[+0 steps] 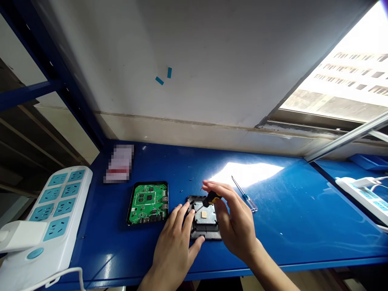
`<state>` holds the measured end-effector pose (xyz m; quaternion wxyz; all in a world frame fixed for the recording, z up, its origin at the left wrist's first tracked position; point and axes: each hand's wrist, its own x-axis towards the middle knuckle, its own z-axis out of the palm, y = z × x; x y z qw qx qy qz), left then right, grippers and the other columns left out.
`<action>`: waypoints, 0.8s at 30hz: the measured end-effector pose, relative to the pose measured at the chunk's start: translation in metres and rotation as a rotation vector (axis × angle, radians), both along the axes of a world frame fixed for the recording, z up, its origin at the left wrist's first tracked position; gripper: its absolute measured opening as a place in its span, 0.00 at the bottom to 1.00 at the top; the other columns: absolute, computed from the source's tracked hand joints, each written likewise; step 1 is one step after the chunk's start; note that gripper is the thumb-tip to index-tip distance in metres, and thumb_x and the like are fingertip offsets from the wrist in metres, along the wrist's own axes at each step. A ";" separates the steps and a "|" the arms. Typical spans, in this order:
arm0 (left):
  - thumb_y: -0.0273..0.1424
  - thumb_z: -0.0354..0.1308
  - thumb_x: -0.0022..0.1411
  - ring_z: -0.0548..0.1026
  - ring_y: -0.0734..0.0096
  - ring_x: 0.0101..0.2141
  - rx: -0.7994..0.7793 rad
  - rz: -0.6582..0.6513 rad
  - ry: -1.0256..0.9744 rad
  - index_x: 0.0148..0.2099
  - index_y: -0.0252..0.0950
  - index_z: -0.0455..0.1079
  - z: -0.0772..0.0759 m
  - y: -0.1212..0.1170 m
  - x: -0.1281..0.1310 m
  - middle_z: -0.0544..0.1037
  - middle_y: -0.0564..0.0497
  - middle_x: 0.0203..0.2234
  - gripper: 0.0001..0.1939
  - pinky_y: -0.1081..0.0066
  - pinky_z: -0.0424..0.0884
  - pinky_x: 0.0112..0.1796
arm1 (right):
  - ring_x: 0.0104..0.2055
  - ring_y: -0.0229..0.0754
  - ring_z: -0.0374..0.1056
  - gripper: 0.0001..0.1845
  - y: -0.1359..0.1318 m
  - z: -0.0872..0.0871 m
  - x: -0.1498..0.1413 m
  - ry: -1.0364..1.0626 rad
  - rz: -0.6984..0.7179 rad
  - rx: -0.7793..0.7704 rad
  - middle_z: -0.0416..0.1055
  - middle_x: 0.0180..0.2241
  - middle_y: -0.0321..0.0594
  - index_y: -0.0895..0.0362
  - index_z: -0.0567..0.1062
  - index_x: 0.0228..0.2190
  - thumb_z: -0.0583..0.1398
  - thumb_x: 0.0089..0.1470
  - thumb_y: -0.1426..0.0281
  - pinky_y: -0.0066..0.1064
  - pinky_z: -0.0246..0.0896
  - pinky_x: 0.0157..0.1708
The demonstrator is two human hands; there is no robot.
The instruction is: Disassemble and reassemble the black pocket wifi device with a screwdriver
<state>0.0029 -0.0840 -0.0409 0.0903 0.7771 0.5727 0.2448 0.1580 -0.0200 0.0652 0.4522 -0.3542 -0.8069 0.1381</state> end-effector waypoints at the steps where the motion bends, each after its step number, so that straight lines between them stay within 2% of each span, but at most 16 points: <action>1: 0.36 0.64 0.64 0.70 0.43 0.62 0.002 0.001 -0.003 0.65 0.36 0.64 0.000 0.000 0.000 0.71 0.40 0.64 0.30 0.46 0.75 0.56 | 0.54 0.44 0.74 0.23 0.000 0.000 0.000 0.000 0.002 -0.014 0.74 0.53 0.48 0.53 0.70 0.57 0.51 0.65 0.81 0.37 0.75 0.50; 3: 0.36 0.64 0.64 0.71 0.43 0.62 0.005 0.003 -0.008 0.65 0.36 0.64 0.000 0.000 0.000 0.71 0.40 0.64 0.29 0.46 0.76 0.56 | 0.52 0.45 0.74 0.18 0.000 -0.001 0.000 0.006 -0.015 0.007 0.72 0.52 0.48 0.53 0.73 0.54 0.55 0.66 0.77 0.38 0.76 0.47; 5: 0.36 0.64 0.64 0.71 0.43 0.62 0.005 0.006 -0.008 0.64 0.36 0.65 0.000 0.000 0.000 0.71 0.40 0.64 0.29 0.46 0.76 0.55 | 0.44 0.43 0.75 0.12 0.000 -0.002 -0.001 0.022 -0.047 0.057 0.72 0.44 0.44 0.52 0.77 0.48 0.61 0.63 0.74 0.34 0.76 0.40; 7: 0.36 0.64 0.64 0.71 0.43 0.62 0.012 0.007 0.000 0.64 0.36 0.65 0.001 0.000 0.000 0.72 0.40 0.63 0.29 0.46 0.77 0.55 | 0.40 0.40 0.74 0.13 0.001 -0.002 -0.003 0.034 -0.069 0.094 0.71 0.39 0.40 0.51 0.78 0.46 0.64 0.61 0.75 0.30 0.75 0.37; 9: 0.36 0.65 0.63 0.71 0.43 0.61 0.022 0.006 0.012 0.64 0.35 0.65 0.001 0.000 0.000 0.72 0.39 0.63 0.30 0.46 0.77 0.55 | 0.42 0.39 0.75 0.18 0.001 -0.002 -0.003 0.028 -0.070 0.091 0.74 0.40 0.40 0.51 0.75 0.50 0.62 0.62 0.80 0.30 0.75 0.39; 11: 0.36 0.66 0.63 0.72 0.43 0.61 0.025 0.001 0.019 0.64 0.34 0.65 0.002 0.000 0.001 0.72 0.39 0.63 0.30 0.46 0.77 0.54 | 0.49 0.41 0.76 0.23 0.000 -0.003 -0.003 0.023 -0.045 0.057 0.76 0.46 0.44 0.52 0.72 0.55 0.57 0.63 0.83 0.33 0.76 0.45; 13: 0.36 0.66 0.63 0.72 0.43 0.61 0.019 -0.003 0.020 0.65 0.34 0.65 0.002 0.001 0.000 0.72 0.39 0.63 0.31 0.46 0.77 0.54 | 0.55 0.43 0.74 0.25 -0.001 -0.004 -0.002 0.024 -0.009 0.007 0.74 0.53 0.47 0.53 0.69 0.58 0.52 0.64 0.83 0.37 0.75 0.51; 15: 0.36 0.66 0.63 0.71 0.43 0.61 0.012 -0.002 0.018 0.65 0.35 0.65 0.003 0.001 0.000 0.71 0.39 0.64 0.31 0.46 0.77 0.55 | 0.58 0.45 0.72 0.23 -0.001 -0.004 -0.002 0.031 0.010 -0.012 0.71 0.57 0.49 0.52 0.71 0.56 0.52 0.65 0.82 0.40 0.74 0.53; 18: 0.36 0.65 0.64 0.71 0.43 0.62 -0.005 0.004 0.011 0.64 0.36 0.65 0.003 0.001 0.000 0.71 0.40 0.64 0.29 0.46 0.77 0.55 | 0.50 0.42 0.74 0.15 -0.001 -0.005 -0.004 0.060 -0.023 0.028 0.68 0.49 0.44 0.51 0.77 0.48 0.60 0.63 0.79 0.35 0.76 0.47; 20: 0.36 0.64 0.64 0.70 0.44 0.62 -0.006 0.003 0.005 0.64 0.36 0.65 0.002 0.000 0.000 0.71 0.40 0.64 0.28 0.46 0.76 0.56 | 0.44 0.39 0.74 0.14 -0.001 -0.005 -0.005 0.077 -0.054 0.056 0.66 0.42 0.39 0.50 0.78 0.44 0.63 0.61 0.79 0.30 0.76 0.42; 24: 0.37 0.63 0.65 0.70 0.43 0.62 0.006 0.006 0.000 0.65 0.35 0.64 0.001 0.000 0.001 0.70 0.40 0.64 0.30 0.46 0.76 0.56 | 0.47 0.41 0.75 0.22 0.000 -0.005 -0.003 0.039 -0.044 0.064 0.74 0.44 0.42 0.50 0.74 0.53 0.58 0.63 0.82 0.32 0.76 0.44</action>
